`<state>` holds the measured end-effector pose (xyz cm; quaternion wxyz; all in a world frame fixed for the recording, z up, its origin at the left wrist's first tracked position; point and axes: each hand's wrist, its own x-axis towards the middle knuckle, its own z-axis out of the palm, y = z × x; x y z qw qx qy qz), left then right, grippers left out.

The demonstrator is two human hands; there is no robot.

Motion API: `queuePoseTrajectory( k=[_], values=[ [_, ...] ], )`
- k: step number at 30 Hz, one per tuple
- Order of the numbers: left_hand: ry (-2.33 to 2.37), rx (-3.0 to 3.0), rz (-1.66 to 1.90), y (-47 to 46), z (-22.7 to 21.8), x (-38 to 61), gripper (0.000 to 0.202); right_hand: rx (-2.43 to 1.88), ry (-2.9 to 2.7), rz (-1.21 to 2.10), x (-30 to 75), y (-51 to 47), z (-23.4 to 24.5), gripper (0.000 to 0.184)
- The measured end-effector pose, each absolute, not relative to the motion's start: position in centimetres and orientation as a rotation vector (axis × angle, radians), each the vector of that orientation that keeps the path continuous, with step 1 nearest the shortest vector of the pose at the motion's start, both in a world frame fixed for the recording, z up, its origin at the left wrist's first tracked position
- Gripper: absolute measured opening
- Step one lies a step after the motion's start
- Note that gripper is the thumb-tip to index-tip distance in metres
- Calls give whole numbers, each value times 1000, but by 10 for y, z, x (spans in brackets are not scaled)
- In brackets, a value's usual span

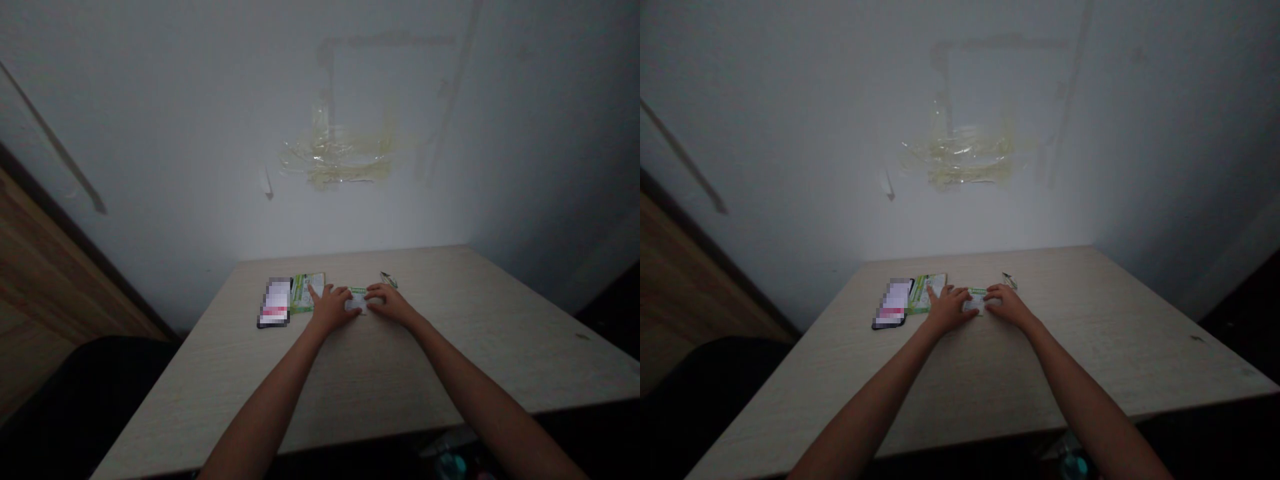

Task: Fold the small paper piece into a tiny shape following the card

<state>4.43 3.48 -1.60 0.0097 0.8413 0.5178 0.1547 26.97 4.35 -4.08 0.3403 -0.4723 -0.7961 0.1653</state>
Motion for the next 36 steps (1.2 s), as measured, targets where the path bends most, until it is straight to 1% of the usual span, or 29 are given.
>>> queuePoseTrajectory(
  k=[2, 6, 16, 36],
  values=[
    [1618, 2622, 479, 35, -16, 44, 46, -1197, -2071, 453, 270, 43, -38, 13],
    [1640, 2626, 471, 36, -17, 44, 48, -1184, -2091, 475, 269, 41, -35, 10],
    [1653, 2632, 387, 35, -20, 43, 51, -1278, -1985, 360, 268, 47, -47, 7],
    [1636, 2656, 382, 36, -20, 44, 49, -1475, -1935, 210, 255, 60, -42, 18]
  ],
)
